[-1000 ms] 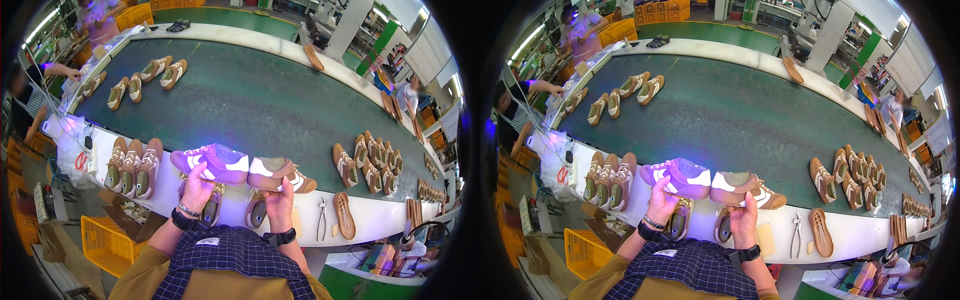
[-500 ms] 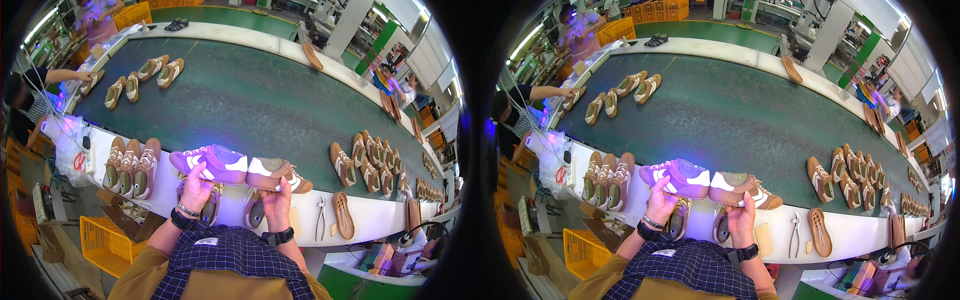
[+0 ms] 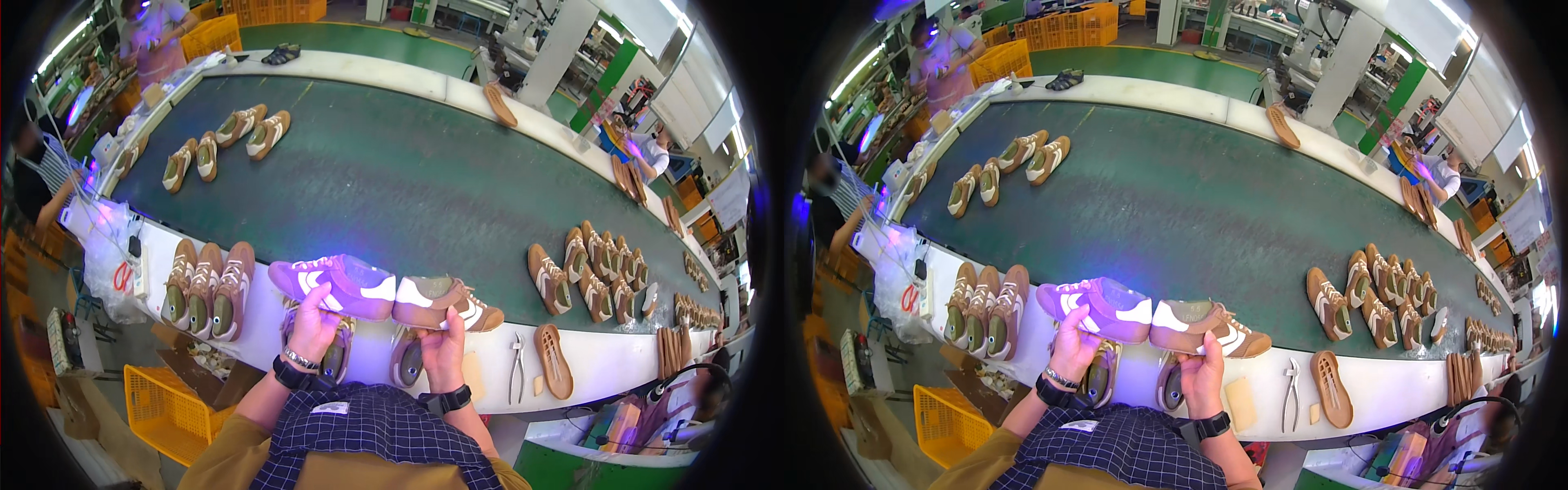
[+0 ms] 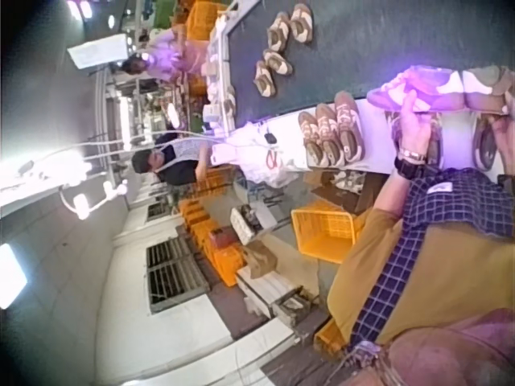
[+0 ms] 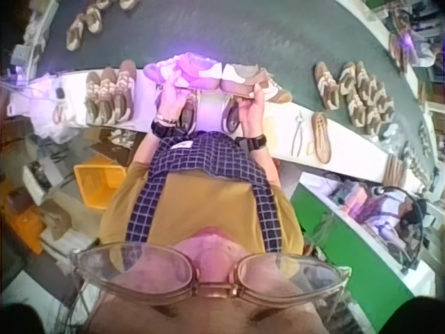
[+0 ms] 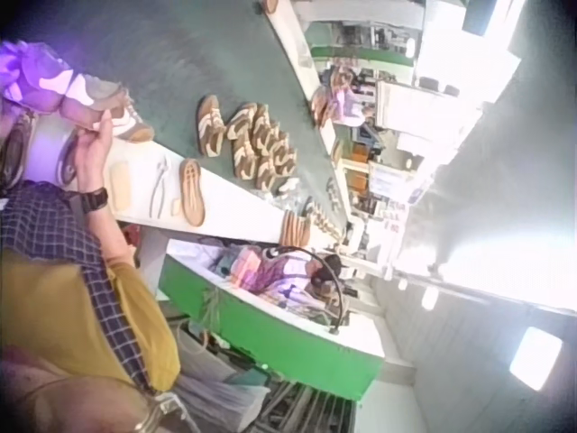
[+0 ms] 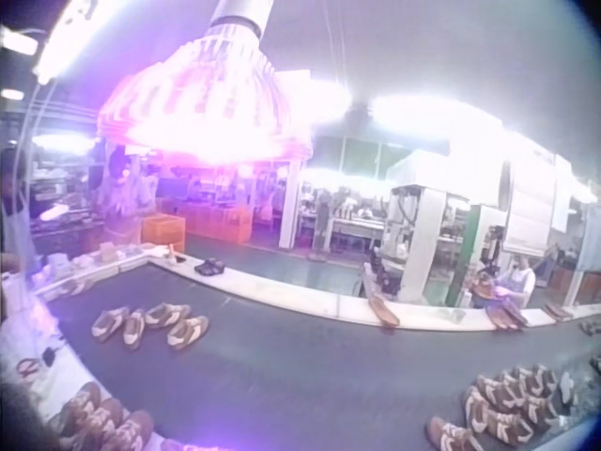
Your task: The person repeatedly picks up pairs of brown sneakers from a conveyor belt, holds them together to compare them, and places them back on the belt. The task involves continuous handling of multiple shoe pairs in a factory setting.
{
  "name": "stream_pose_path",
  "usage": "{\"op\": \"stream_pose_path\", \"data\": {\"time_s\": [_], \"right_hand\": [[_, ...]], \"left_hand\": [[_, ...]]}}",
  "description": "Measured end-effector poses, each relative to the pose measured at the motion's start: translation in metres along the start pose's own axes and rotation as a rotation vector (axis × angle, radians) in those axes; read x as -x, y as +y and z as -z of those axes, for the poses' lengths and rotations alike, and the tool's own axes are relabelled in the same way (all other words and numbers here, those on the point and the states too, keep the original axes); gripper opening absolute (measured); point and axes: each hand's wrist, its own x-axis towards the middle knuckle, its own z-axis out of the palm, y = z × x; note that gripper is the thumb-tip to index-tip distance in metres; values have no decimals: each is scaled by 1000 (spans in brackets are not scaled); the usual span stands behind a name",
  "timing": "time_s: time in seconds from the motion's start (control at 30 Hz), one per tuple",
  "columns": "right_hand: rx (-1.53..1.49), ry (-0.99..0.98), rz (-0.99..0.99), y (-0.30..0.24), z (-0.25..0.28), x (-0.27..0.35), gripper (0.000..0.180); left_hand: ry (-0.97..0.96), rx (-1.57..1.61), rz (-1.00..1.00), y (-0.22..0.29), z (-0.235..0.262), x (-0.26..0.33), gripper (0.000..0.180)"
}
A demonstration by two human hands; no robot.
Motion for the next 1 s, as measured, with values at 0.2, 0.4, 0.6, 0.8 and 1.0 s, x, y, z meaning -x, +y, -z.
{"op": "stream_pose_path", "data": {"time_s": [0.2,0.4,0.6,0.8,1.0], "right_hand": [[40,-65,36,-6,-5,6,45],[98,-90,66,-11,2,9,48],[145,-103,102,-15,-1,13,49],[159,-105,84,-17,1,13,51],[-32,-233,-35,-18,1,12,52]], "left_hand": [[-52,-25,-29,4,-6,3,33],[-115,-76,-66,9,-11,9,39],[-109,-141,-64,15,-13,15,41],[-102,-154,-67,15,-16,17,42],[-227,-28,86,21,-19,9,40]]}}
